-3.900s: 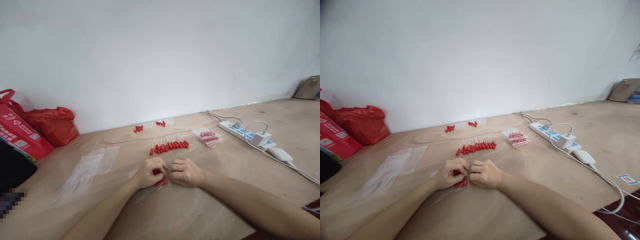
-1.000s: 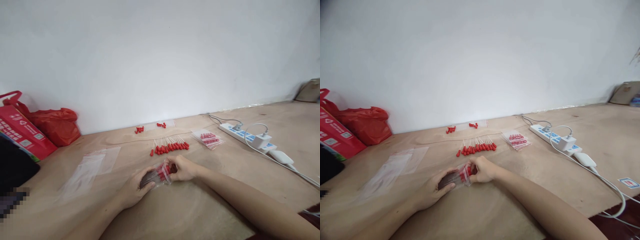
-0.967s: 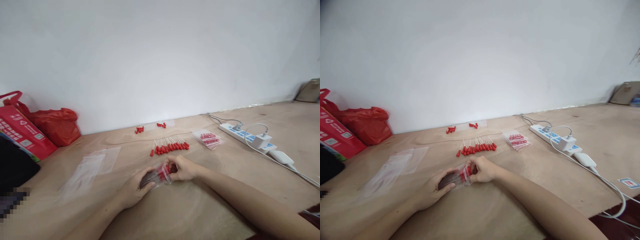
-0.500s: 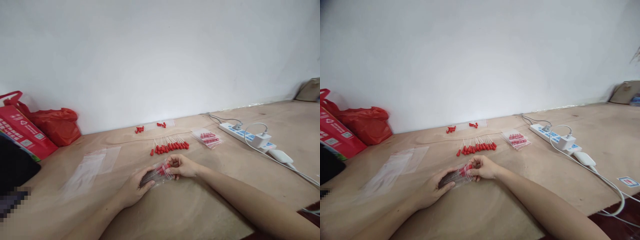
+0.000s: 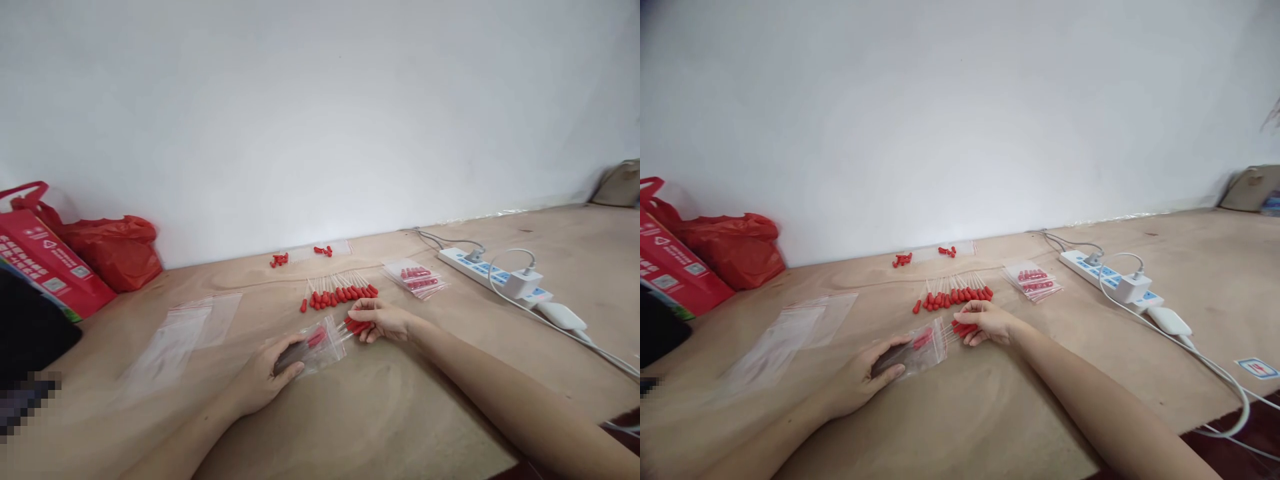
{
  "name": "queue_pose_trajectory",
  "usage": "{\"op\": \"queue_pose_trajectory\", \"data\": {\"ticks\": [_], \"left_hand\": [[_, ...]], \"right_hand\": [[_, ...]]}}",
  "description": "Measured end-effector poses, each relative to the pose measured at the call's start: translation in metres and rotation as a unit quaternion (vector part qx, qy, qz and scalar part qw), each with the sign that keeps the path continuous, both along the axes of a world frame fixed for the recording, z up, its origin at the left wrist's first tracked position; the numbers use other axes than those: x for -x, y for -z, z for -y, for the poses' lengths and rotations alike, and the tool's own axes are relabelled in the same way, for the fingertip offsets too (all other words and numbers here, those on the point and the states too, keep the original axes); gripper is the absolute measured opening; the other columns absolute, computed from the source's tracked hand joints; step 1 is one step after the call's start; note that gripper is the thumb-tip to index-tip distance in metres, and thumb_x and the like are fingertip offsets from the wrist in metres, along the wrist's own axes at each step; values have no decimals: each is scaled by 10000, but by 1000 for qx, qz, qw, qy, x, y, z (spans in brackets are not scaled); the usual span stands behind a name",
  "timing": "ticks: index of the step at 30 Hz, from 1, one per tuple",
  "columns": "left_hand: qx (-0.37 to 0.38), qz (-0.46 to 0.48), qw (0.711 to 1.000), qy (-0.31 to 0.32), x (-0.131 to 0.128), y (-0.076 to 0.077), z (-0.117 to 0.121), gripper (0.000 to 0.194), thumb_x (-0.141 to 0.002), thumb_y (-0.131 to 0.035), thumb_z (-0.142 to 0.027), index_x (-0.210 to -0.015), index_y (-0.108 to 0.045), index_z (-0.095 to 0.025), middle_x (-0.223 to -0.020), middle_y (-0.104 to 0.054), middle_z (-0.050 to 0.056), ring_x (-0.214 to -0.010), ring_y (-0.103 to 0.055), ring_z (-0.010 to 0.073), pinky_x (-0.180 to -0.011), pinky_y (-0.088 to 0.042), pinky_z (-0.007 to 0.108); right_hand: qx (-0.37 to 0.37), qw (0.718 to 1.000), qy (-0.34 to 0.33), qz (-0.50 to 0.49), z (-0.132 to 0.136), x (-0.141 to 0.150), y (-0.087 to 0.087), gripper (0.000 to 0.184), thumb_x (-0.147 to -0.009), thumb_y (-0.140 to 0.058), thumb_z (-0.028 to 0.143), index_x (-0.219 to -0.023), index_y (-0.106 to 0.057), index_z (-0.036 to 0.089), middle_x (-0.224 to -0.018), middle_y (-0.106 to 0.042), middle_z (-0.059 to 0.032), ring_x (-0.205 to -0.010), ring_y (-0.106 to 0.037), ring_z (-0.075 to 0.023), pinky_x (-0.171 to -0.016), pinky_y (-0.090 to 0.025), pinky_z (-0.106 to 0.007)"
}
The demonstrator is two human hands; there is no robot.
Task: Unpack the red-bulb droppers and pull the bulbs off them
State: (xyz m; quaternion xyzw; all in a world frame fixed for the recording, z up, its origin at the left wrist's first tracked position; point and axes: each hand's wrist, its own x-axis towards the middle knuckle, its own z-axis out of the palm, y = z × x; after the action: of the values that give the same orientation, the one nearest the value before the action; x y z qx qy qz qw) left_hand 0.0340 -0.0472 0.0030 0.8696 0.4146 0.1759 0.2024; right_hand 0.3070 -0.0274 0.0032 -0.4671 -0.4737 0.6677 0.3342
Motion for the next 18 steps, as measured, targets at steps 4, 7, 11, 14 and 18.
{"op": "queue_pose_trajectory", "data": {"ticks": [4,7,11,14,18], "left_hand": [[1,-3,1000,6,-1,-1,0,378,-811,-458,-370,-1167,-462,-244,-1201,-533,39,-1091,-491,205,-941,-387,371],[5,-7,1000,11,-2,-3,1,374,-815,-453,-357,-1168,-458,-235,-1195,-537,47,-1085,-495,200,-940,-390,367],[-1,-8,1000,13,-3,-7,3,358,-806,-461,-337,-1146,-475,-227,-1191,-540,46,-1085,-498,198,-935,-396,354],[-5,-10,1000,14,-4,-8,4,352,-806,-461,-336,-1142,-479,-233,-1184,-546,38,-1074,-507,198,-916,-410,343],[-5,-9,1000,17,-3,-8,4,354,-811,-458,-341,-1149,-471,-236,-1189,-543,35,-1078,-504,194,-920,-406,336]], "right_hand": [[-42,999,-2,-12,-1,-2,-1,337,-594,-731,336,-708,-476,148,-597,-605,22,-457,-559,-56,-397,-429,-136],[-92,995,39,-13,-5,-25,-12,331,-591,-727,347,-725,-496,153,-618,-614,16,-459,-544,-53,-410,-421,-151],[-187,971,147,0,-15,-64,-27,305,-627,-691,379,-757,-505,175,-685,-619,6,-501,-534,-58,-504,-458,-200],[-307,919,242,50,-28,-73,-25,308,-664,-637,434,-779,-493,186,-762,-614,-13,-595,-564,-90,-609,-481,-254],[-468,810,259,242,-44,-58,-6,210,-766,-516,385,-816,-521,181,-778,-600,-44,-673,-566,-137,-648,-465,-288]]}}
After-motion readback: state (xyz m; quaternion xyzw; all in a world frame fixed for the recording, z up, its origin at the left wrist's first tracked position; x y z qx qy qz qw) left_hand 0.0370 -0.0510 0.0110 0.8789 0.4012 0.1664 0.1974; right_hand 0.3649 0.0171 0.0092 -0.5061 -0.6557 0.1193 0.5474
